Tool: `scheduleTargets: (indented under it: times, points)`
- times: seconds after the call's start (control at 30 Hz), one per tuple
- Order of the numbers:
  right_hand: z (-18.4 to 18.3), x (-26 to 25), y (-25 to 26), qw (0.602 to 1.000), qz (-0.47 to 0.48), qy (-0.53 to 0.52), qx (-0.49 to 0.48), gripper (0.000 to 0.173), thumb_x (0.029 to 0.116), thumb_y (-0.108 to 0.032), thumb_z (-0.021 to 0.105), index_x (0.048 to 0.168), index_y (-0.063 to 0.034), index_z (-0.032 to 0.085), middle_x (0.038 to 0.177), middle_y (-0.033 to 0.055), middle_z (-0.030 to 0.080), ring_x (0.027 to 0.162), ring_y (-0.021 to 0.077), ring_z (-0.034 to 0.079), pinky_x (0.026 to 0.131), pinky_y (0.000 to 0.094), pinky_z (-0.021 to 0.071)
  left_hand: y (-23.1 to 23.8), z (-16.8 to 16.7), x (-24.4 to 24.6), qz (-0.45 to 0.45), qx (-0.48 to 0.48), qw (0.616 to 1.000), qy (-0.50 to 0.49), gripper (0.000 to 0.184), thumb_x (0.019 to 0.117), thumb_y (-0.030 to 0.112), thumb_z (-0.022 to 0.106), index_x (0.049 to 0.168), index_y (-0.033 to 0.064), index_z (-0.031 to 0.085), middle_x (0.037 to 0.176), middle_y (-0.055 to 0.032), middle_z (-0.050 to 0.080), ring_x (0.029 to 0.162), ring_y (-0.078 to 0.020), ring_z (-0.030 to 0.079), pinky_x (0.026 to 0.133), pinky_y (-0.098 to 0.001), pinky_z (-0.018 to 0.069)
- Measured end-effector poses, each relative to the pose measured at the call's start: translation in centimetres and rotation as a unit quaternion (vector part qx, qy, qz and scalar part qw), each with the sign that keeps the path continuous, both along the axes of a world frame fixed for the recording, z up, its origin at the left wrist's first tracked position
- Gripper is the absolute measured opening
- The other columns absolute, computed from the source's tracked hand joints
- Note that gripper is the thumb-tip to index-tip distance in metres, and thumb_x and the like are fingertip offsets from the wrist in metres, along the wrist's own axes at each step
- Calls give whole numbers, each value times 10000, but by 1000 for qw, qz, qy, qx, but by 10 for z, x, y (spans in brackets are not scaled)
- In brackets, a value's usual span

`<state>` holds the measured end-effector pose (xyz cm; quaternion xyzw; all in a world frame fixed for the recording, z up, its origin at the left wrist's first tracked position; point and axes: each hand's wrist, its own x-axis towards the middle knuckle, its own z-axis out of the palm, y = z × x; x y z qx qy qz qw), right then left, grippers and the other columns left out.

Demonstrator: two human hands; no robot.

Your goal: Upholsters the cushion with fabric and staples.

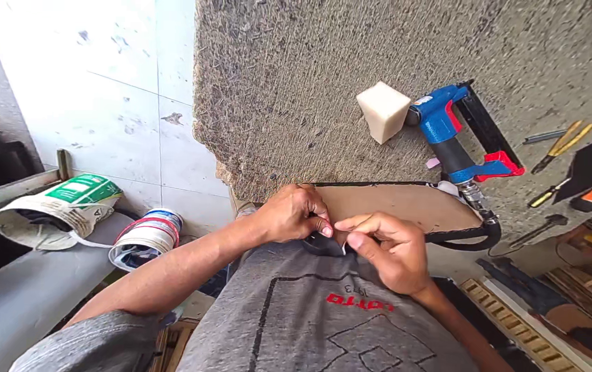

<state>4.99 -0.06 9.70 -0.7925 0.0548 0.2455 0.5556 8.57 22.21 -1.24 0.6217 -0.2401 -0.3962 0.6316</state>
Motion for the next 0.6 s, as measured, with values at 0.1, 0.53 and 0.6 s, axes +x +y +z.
scheduleTargets:
  times: [0.1, 0.53, 0.6]
  points:
    - [-7, 39, -62, 936, 0, -31, -350, 416, 947, -280, 717, 1278, -40, 639, 1288, 148, 678, 1158, 255, 680, 953, 452, 583, 1, -4, -8, 17, -1, 1000, 13, 344, 931, 455, 709, 824, 137, 785, 854, -10, 746, 935, -116, 687, 881, -364, 525]
    - [4, 121, -107, 810, 191, 29, -554, 661, 944, -191, 569, 1511, 20, 302, 1084, 393, 610, 868, 605, 640, 668, 768, 468, 2, -3, -12, 14, 35, 998, 45, 365, 914, 482, 724, 799, 138, 764, 916, 4, 759, 923, -76, 693, 816, -344, 544]
    - [57, 120, -87, 853, 162, 60, -493, 654, 927, -357, 610, 1473, -109, 348, 939, 224, 657, 741, 407, 684, 601, 632, 527, 2, -2, -17, 16, 36, 998, 53, 367, 914, 490, 722, 803, 143, 766, 915, 8, 757, 919, -77, 692, 816, -348, 545]
